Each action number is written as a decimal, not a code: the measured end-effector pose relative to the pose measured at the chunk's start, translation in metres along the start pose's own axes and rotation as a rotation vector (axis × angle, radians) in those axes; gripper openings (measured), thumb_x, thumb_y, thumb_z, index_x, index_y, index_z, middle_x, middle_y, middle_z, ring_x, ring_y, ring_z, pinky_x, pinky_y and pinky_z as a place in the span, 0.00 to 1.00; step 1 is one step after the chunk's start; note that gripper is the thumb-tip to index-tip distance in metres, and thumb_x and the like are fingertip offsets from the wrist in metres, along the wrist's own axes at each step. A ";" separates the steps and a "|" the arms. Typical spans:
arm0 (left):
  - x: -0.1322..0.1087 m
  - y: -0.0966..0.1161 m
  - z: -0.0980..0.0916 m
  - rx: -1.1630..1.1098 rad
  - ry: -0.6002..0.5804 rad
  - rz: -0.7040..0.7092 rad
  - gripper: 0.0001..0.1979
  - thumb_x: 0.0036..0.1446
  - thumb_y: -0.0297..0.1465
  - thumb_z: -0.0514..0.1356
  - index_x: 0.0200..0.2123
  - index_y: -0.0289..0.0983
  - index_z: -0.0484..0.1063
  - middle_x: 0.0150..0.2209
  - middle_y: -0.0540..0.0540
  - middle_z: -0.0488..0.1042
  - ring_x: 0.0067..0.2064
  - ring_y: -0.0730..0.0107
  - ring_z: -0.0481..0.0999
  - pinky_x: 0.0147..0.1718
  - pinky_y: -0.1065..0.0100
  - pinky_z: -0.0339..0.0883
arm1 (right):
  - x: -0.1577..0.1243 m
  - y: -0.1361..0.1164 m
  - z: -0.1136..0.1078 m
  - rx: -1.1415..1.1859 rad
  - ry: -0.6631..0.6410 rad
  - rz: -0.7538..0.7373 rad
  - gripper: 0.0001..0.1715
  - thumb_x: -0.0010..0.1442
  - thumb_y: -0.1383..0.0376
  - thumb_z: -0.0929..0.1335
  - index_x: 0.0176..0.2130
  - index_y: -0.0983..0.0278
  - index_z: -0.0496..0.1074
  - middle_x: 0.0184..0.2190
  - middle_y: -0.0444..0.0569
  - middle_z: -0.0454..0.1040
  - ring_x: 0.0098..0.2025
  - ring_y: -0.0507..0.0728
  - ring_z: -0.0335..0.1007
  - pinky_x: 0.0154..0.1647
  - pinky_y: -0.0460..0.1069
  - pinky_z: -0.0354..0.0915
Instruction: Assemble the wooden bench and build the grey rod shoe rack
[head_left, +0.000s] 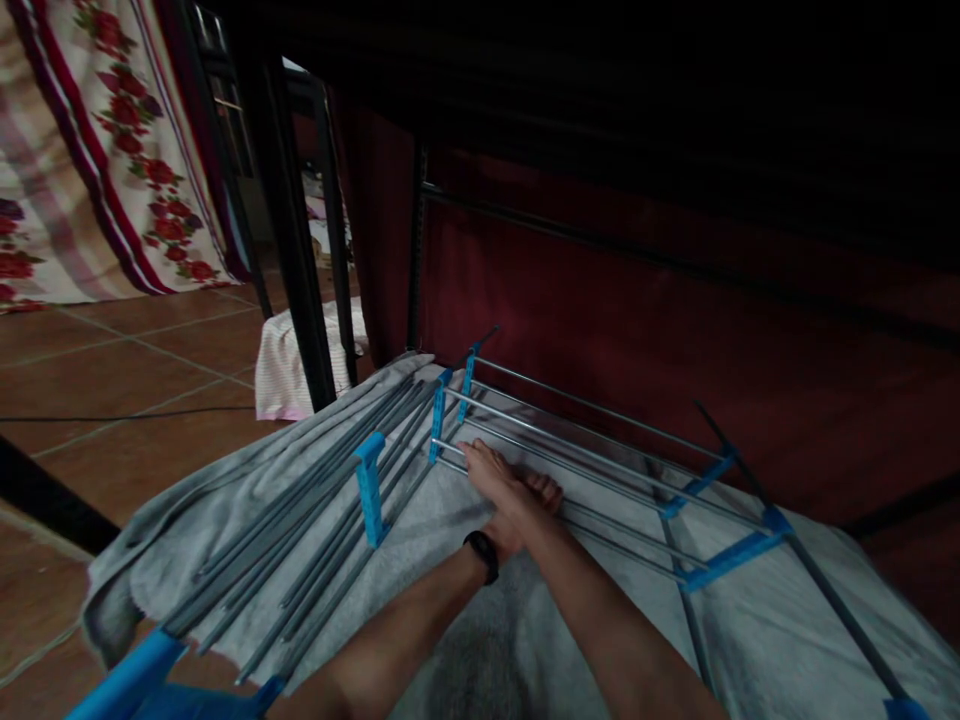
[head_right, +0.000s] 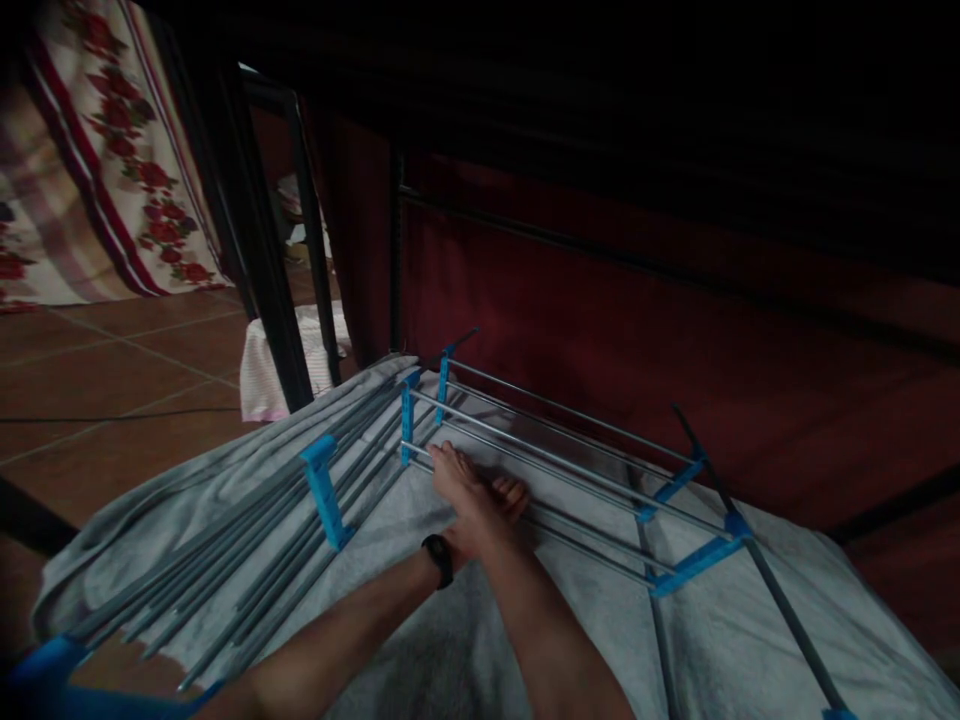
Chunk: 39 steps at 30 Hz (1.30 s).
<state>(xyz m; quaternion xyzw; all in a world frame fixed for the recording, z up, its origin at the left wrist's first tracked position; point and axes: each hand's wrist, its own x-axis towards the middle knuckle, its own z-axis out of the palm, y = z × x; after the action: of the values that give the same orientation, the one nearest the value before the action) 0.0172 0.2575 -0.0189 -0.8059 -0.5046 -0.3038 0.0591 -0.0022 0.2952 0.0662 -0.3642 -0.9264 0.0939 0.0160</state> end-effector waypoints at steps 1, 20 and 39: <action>-0.009 0.001 -0.001 -0.032 0.012 0.024 0.22 0.63 0.26 0.50 0.59 0.41 0.68 0.59 0.44 0.71 0.61 0.62 0.68 0.62 0.62 0.57 | 0.004 0.001 0.000 0.004 -0.011 0.003 0.30 0.65 0.73 0.54 0.63 0.60 0.60 0.55 0.56 0.68 0.52 0.60 0.70 0.50 0.53 0.65; -0.047 -0.156 -0.051 -0.457 0.646 -0.935 0.24 0.49 0.22 0.56 0.51 0.34 0.68 0.51 0.36 0.73 0.55 0.54 0.71 0.57 0.53 0.63 | 0.049 -0.013 0.012 0.038 0.028 -0.129 0.25 0.70 0.60 0.56 0.63 0.63 0.59 0.49 0.55 0.77 0.51 0.59 0.74 0.47 0.48 0.65; -0.040 -0.169 -0.055 -0.537 0.535 -0.875 0.11 0.49 0.23 0.53 0.36 0.36 0.69 0.35 0.45 0.75 0.41 0.63 0.73 0.47 0.61 0.67 | 0.052 -0.004 0.011 0.022 -0.039 -0.118 0.27 0.71 0.61 0.54 0.66 0.55 0.56 0.50 0.50 0.78 0.51 0.58 0.74 0.48 0.49 0.66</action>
<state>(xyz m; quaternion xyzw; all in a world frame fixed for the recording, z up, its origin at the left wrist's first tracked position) -0.1624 0.2860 -0.0328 -0.4039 -0.6637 -0.6107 -0.1530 -0.0437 0.3256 0.0537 -0.3068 -0.9454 0.1100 0.0073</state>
